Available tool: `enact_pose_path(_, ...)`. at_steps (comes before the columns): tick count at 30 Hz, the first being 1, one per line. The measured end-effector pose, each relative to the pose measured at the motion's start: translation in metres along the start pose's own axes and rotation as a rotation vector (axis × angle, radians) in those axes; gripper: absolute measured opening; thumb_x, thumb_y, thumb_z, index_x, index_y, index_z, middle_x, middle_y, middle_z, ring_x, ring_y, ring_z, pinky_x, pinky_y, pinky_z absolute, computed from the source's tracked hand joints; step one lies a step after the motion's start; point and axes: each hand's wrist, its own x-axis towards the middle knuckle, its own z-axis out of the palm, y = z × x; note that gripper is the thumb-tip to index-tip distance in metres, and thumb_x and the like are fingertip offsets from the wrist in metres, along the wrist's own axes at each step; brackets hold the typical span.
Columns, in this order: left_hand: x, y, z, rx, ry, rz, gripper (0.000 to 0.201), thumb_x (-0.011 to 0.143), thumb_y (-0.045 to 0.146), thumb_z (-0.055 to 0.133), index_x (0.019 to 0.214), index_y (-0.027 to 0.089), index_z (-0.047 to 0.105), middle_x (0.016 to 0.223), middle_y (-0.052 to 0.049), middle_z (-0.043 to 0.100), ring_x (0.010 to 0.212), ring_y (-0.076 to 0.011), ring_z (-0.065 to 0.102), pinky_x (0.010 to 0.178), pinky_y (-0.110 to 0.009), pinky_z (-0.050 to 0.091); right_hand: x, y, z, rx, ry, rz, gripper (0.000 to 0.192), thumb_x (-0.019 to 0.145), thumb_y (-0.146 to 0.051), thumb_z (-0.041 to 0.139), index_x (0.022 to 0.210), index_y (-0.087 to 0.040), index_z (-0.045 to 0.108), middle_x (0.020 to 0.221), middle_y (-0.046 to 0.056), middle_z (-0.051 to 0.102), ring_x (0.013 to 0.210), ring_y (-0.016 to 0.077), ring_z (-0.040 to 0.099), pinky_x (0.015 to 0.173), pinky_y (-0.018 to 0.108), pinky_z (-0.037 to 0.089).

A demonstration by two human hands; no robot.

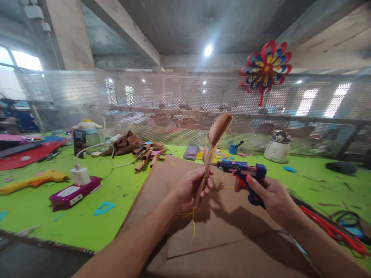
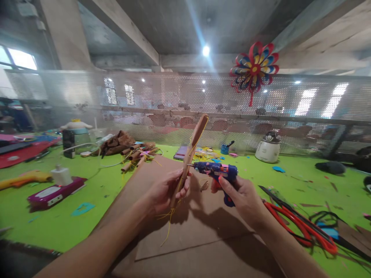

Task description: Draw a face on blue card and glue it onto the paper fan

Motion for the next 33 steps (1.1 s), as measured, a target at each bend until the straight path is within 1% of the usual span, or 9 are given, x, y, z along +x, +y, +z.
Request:
enact_pose_path(4,-0.0003,-0.0010,0.0004,0.014,0.013,0.031,0.023,0.090,0.035,0.052,0.090,0.013,0.060,0.063,-0.002,0.061,0.044,-0.0059,0.050,0.040,-0.016,0.033,0.0000,0.0058,-0.0001,0.027,-0.003,0.020,0.042,0.090,-0.053,0.048,0.078,-0.016,0.066,0.077,0.006,0.062,0.061,0.0129,0.044,0.055,0.027,0.034)
enact_pose_path(9,-0.0019,-0.0020,0.0024,0.032,0.029,0.060,0.022,0.088,0.036,0.056,0.091,0.014,0.060,0.064,-0.001,0.062,0.044,-0.0061,0.051,0.041,-0.017,0.034,0.0001,0.0079,-0.0005,0.043,-0.011,0.024,0.041,0.090,-0.052,0.048,0.080,-0.016,0.065,0.080,0.007,0.062,0.066,0.0148,0.048,0.055,0.027,0.035)
enact_pose_path(14,-0.0020,-0.0028,0.0026,0.044,0.035,0.083,0.021,0.088,0.035,0.058,0.091,0.014,0.060,0.063,-0.001,0.062,0.045,-0.0056,0.052,0.043,-0.017,0.036,-0.0013,0.0061,-0.0002,0.032,-0.010,0.013,0.042,0.091,-0.051,0.047,0.078,-0.016,0.065,0.078,0.006,0.061,0.070,0.0163,0.050,0.057,0.029,0.035)
enact_pose_path(18,-0.0015,-0.0034,0.0020,0.049,0.034,0.086,0.022,0.089,0.036,0.057,0.091,0.014,0.060,0.064,-0.001,0.062,0.045,-0.0057,0.052,0.043,-0.017,0.036,-0.0023,0.0060,0.0002,0.045,-0.013,0.023,0.042,0.091,-0.051,0.047,0.078,-0.015,0.065,0.081,0.008,0.062,0.070,0.0167,0.050,0.055,0.029,0.034)
enact_pose_path(21,-0.0016,-0.0033,0.0021,0.049,0.032,0.083,0.022,0.089,0.036,0.057,0.091,0.015,0.060,0.063,-0.001,0.062,0.045,-0.0058,0.053,0.042,-0.017,0.036,-0.0024,0.0059,0.0000,0.054,-0.022,0.022,0.042,0.091,-0.051,0.046,0.078,-0.016,0.064,0.080,0.007,0.061,0.067,0.0157,0.048,0.054,0.028,0.034)
enact_pose_path(25,-0.0019,-0.0034,0.0024,0.043,0.032,0.073,0.022,0.089,0.036,0.057,0.092,0.015,0.059,0.064,0.000,0.062,0.044,-0.0055,0.051,0.042,-0.017,0.036,-0.0031,0.0051,-0.0005,0.046,-0.025,0.019,0.042,0.091,-0.052,0.047,0.076,-0.016,0.064,0.083,0.007,0.061,0.066,0.0148,0.047,0.054,0.028,0.034)
enact_pose_path(28,-0.0020,-0.0035,0.0026,0.039,0.035,0.070,0.022,0.089,0.036,0.057,0.093,0.015,0.059,0.064,0.000,0.062,0.044,-0.0054,0.051,0.042,-0.017,0.036,-0.0037,0.0054,-0.0010,0.069,-0.022,0.035,0.041,0.091,-0.052,0.047,0.077,-0.016,0.063,0.080,0.006,0.060,0.064,0.0140,0.046,0.053,0.027,0.033)
enact_pose_path(33,-0.0025,-0.0022,0.0041,0.034,0.039,0.073,0.021,0.089,0.035,0.057,0.092,0.014,0.060,0.065,0.000,0.061,0.045,-0.0054,0.051,0.041,-0.017,0.034,-0.0038,0.0042,-0.0012,0.066,-0.026,0.022,0.042,0.089,-0.052,0.049,0.076,-0.016,0.064,0.081,0.008,0.063,0.068,0.0167,0.051,0.053,0.028,0.035)
